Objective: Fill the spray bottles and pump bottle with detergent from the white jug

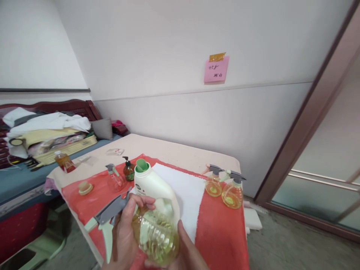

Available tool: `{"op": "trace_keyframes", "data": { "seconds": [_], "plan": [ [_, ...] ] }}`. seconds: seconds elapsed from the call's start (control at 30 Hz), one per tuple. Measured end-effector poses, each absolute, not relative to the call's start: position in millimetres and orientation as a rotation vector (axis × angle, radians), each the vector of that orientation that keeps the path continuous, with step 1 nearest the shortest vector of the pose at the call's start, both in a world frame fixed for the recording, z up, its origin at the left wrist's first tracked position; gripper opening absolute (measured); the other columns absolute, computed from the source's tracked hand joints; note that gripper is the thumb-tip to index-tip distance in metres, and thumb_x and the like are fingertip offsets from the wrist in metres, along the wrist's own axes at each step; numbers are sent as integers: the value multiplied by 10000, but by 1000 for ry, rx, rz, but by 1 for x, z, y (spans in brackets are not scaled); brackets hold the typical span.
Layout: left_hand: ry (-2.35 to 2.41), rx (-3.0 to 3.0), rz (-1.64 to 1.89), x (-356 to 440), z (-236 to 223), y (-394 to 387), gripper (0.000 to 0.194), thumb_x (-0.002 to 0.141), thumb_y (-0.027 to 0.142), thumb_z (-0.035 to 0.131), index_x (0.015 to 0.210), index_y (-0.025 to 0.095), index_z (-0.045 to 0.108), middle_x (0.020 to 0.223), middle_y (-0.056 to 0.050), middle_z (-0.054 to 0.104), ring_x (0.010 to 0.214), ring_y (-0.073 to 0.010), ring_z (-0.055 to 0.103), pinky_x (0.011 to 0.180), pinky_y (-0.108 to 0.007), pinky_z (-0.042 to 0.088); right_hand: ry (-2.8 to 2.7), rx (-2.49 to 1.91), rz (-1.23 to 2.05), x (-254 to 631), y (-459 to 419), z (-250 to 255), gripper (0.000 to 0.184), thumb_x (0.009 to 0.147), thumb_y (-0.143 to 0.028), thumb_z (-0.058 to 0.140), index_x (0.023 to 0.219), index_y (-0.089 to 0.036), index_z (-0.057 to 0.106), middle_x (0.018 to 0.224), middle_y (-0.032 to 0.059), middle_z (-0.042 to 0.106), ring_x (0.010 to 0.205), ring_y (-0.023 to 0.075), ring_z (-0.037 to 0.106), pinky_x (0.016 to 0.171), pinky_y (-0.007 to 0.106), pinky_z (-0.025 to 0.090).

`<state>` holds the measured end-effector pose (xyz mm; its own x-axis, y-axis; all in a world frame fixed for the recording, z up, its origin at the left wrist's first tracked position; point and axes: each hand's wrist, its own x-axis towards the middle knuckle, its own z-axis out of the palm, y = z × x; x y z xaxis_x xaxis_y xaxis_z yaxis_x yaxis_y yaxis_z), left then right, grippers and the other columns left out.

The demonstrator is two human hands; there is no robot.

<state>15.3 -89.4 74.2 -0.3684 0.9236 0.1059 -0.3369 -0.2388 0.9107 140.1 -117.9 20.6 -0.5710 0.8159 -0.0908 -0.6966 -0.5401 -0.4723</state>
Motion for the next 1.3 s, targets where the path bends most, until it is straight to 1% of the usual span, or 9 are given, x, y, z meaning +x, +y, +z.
{"op": "trace_keyframes", "data": {
  "seconds": [0.1, 0.17, 0.23, 0.43, 0.6, 0.73, 0.87, 1.1, 1.3],
  "plan": [
    [1045, 814, 1805, 13, 78, -87, 347, 745, 511, 645, 619, 195, 575, 757, -63, 684, 685, -210, 622, 672, -338, 510, -510, -470, 2113, 148, -115, 12, 584, 703, -475, 735, 1233, -313, 552, 1219, 74, 638, 1026, 274, 628, 793, 399, 500],
    [1022, 692, 1928, 3, 85, -82, 330, 755, 497, 637, 635, 200, 560, 753, -51, 689, 656, -183, 613, 672, -322, 507, -488, -540, 2013, 158, -111, 7, 607, 616, -350, 794, 1182, -330, 575, 1188, 46, 649, 1012, 263, 630, 767, 361, 491],
    [990, 508, 2076, -14, 93, -75, 320, 778, 489, 614, 657, 202, 540, 730, -36, 688, 649, -163, 615, 680, -304, 503, -429, -609, 1921, 169, -106, 5, 606, 586, -301, 789, 1158, -323, 589, 1170, 35, 654, 1007, 252, 626, 754, 337, 482],
    [919, 133, 2248, -68, 101, -56, 333, 842, 485, 512, 668, 202, 494, 629, -14, 646, 642, -141, 621, 687, -269, 496, -376, -661, 1749, 183, -100, 20, 576, 706, -402, 708, 1250, -316, 541, 1273, 64, 615, 1030, 251, 611, 758, 371, 501],
    [893, 121, 2132, -72, 87, -49, 346, 822, 526, 532, 700, 204, 492, 660, -39, 666, 590, -139, 605, 656, -266, 481, -574, -703, 1565, 172, -85, 54, 617, 699, -385, 734, 1266, -333, 498, 1210, 56, 645, 1041, 255, 616, 822, 381, 485],
    [900, 144, 2134, -68, 82, -46, 334, 806, 516, 564, 739, 195, 506, 660, -38, 670, 587, -138, 609, 656, -264, 473, -796, -770, 1445, 163, -61, 87, 583, 719, -340, 742, 1243, -337, 486, 1173, 37, 630, 1011, 241, 622, 831, 390, 482],
    [893, 150, 2101, -70, 81, -45, 377, 788, 553, 586, 744, 184, 516, 669, -41, 672, 591, -141, 612, 647, -269, 473, -1108, -1021, 1197, 162, -38, 115, 582, 706, -417, 749, 1230, -335, 512, 1242, 39, 570, 1055, 248, 590, 848, 396, 472],
    [846, 130, 2091, -73, 81, -46, 362, 780, 527, 628, 764, 181, 526, 677, -47, 678, 580, -142, 613, 642, -274, 474, -1514, -1320, 830, 156, -27, 165, 670, 662, -526, 737, 1244, -300, 495, 1201, 70, 602, 1027, 285, 602, 883, 455, 459],
    [810, 101, 2059, -75, 83, -50, 394, 756, 561, 647, 769, 184, 534, 684, -39, 674, 591, -141, 609, 647, -277, 476, -1730, -1381, 531, 134, -10, 201, 737, 633, -523, 739, 1282, -296, 472, 1250, 86, 577, 1231, 326, 486, 999, 497, 388]
  ]
}}
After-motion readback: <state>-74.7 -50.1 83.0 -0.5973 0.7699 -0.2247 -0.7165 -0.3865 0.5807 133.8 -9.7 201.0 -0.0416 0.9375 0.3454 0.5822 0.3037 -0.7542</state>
